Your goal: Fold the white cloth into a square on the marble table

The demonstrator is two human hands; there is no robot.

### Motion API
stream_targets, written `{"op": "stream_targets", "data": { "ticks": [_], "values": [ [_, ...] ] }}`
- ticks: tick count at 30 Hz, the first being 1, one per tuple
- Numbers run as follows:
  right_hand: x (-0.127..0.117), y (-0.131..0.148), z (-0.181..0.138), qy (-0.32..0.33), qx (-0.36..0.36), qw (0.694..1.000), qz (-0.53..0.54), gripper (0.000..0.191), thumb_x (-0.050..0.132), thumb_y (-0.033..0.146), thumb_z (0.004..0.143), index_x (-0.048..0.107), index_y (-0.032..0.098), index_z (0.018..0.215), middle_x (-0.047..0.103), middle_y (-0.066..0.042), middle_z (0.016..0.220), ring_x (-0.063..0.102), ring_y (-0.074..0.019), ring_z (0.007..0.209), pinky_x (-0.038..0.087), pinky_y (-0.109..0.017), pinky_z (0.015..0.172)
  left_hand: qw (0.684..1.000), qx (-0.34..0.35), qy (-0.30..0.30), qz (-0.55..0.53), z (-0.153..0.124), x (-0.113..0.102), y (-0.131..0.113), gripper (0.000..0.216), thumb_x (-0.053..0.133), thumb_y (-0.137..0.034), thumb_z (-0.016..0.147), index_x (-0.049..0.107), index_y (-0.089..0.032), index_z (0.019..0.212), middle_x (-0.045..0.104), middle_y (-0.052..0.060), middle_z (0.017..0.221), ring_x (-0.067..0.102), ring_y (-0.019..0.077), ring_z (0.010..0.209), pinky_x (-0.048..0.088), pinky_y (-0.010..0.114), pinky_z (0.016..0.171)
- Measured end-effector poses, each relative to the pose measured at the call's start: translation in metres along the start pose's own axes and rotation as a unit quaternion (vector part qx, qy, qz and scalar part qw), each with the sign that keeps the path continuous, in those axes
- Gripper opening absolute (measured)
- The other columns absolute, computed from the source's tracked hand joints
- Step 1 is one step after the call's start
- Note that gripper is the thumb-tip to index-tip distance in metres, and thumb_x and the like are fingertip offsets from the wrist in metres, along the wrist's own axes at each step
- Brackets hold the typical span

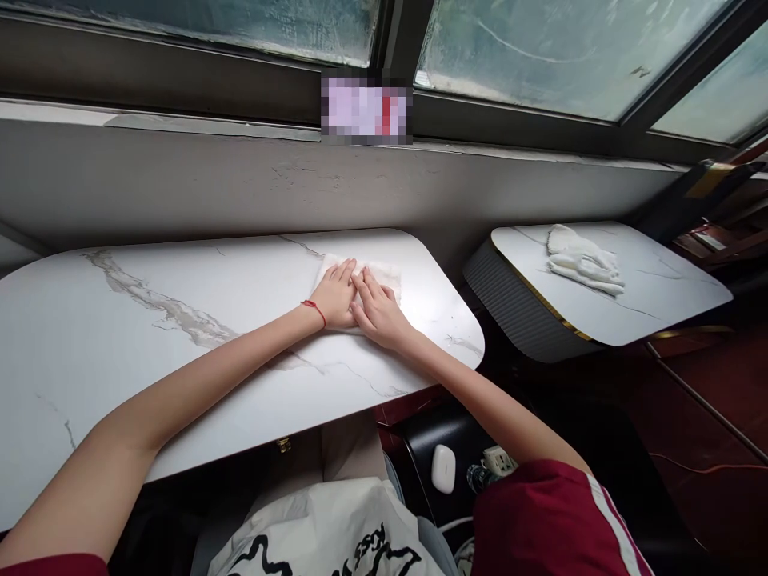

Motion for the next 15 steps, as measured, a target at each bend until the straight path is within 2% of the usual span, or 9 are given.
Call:
{"op": "stream_targets", "data": {
  "ticks": [6,11,15],
  "values": [
    [0.004,-0.041,0.061,0.003,-0.012,1.000,-0.004,0.059,0.025,0.032,0.098,0.031,0.011,0.153,0.028,-0.019,0.162,0.018,-0.0241,0.154,0.029,-0.049,0.115,0.997,-0.078,-0.021,0.010,0.047,-0.002,0.039,0.076,0.043,-0.042,0.089,0.030,-0.005,0.154,0.023,0.020,0.164,0.020,0.0289,0.152,0.014,0.040,0.123],
    [0.005,-0.063,0.100,-0.007,-0.042,0.999,-0.008,0.060,0.023,0.023,0.094,0.035,0.011,0.152,0.033,-0.016,0.161,0.024,-0.0233,0.153,0.032,-0.045,0.114,0.986,-0.148,-0.070,0.019,0.073,-0.001,0.060,0.073,0.045,-0.046,0.088,0.039,-0.008,0.150,0.034,0.019,0.158,0.031,0.0305,0.146,0.023,0.042,0.117],
    [0.006,-0.075,0.120,-0.017,-0.052,0.998,-0.005,0.061,0.024,0.021,0.092,0.036,0.012,0.151,0.038,-0.014,0.159,0.029,-0.0245,0.150,0.034,-0.045,0.112,0.980,-0.176,-0.095,0.023,0.088,-0.003,0.070,0.066,0.045,-0.045,0.087,0.048,-0.010,0.143,0.045,0.018,0.149,0.039,0.0325,0.136,0.029,0.043,0.110]
  ]
}}
Point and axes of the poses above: each hand's wrist, its own z-axis towards the middle knuckle, its own x-axis out of the palm, y = z × x, the point moved 5 cm from there along z, towards the middle knuckle
